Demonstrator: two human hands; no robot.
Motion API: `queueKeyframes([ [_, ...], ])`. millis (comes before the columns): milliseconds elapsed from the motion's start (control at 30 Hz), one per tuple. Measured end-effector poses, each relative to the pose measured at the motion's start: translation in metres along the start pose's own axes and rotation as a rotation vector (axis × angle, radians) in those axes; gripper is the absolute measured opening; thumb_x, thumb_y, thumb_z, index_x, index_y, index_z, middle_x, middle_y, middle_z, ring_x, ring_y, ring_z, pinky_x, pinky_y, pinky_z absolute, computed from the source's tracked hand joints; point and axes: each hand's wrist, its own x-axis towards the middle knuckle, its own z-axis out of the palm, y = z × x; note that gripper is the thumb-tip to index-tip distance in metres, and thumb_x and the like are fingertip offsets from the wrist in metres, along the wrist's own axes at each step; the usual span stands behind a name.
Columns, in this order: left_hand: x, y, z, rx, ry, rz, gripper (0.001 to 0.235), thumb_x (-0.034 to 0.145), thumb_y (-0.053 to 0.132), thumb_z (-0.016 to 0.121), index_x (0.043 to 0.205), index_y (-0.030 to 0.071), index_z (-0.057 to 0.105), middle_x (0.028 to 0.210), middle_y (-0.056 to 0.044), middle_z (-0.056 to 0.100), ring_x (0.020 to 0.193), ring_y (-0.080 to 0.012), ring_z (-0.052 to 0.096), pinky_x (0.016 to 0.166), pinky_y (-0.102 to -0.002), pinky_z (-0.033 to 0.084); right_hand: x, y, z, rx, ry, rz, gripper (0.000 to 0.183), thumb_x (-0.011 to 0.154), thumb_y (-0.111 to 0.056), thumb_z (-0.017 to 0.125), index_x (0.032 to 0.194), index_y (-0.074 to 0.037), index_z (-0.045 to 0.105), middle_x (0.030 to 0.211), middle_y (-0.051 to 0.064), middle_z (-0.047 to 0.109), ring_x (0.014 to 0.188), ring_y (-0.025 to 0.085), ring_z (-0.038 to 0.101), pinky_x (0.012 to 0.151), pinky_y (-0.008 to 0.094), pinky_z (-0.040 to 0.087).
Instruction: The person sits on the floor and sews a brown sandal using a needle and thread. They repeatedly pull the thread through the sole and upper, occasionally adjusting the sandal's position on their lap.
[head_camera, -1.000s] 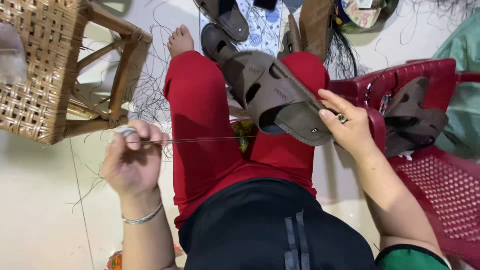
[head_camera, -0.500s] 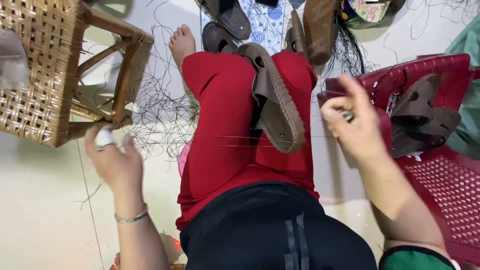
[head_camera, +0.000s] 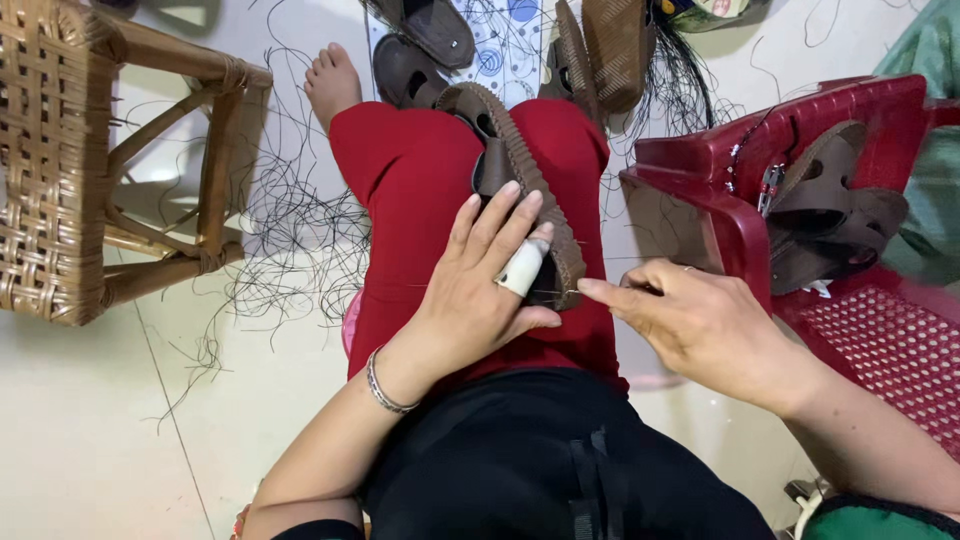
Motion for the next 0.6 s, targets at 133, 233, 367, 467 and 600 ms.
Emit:
queueKeyframes([
  [133,0.000,-0.003,0.006,-0.038,-0.012,-0.025,0.088,0.095,0.064,0.068,0.144,-0.006,0.051,0.158,-0.026,0.038,0.150,-0.0485,0.032,0.124,-0.066,0.025,0.000,0.002,0.004,-0.105,-0.003,-0.012,0.049,0.096,-0.016,0.065,0.142,-0.033,0.061,0.096,0.001,0.058,0.071,0.020,0.063,0.045,0.038,0.053],
  [233,0.001,-0.003,0.011,-0.045,0.012,-0.026,0.087,0.094,0.062,0.072,0.143,-0.007,0.053,0.156,-0.026,0.041,0.149,-0.0480,0.034,0.124,-0.066,0.024,-0.001,-0.005,0.002,-0.225,-0.037,0.039,0.056,0.091,-0.014,0.065,0.142,-0.038,0.061,0.093,0.001,0.058,0.062,0.021,0.061,0.039,0.039,0.051],
  [367,0.003,0.000,0.024,-0.018,0.094,-0.029,0.078,0.101,0.060,0.060,0.138,-0.008,0.060,0.153,-0.025,0.047,0.147,-0.0462,0.039,0.121,-0.068,0.024,-0.002,-0.021,0.000,-0.576,-0.033,0.042,0.066,0.084,-0.015,0.065,0.146,-0.040,0.059,0.080,-0.001,0.054,0.045,0.018,0.051,0.039,0.033,0.048],
  [467,0.002,-0.003,0.030,-0.057,0.133,-0.024,0.078,0.103,0.059,0.050,0.141,-0.010,0.055,0.154,-0.023,0.046,0.148,-0.0434,0.041,0.123,-0.069,0.022,0.006,-0.021,-0.002,-0.623,0.049,-0.046,0.061,0.083,-0.008,0.067,0.138,-0.035,0.064,0.090,-0.001,0.063,0.052,0.014,0.055,0.042,0.028,0.047],
  [600,0.000,-0.010,0.027,-0.128,0.143,-0.008,0.076,0.102,0.056,0.054,0.137,-0.012,0.058,0.151,-0.024,0.050,0.146,-0.0434,0.043,0.123,-0.066,0.024,0.037,-0.018,-0.004,-0.403,0.031,-0.086,0.039,0.087,-0.011,0.069,0.123,-0.024,0.068,0.086,0.001,0.063,0.056,0.022,0.065,0.039,0.035,0.049],
])
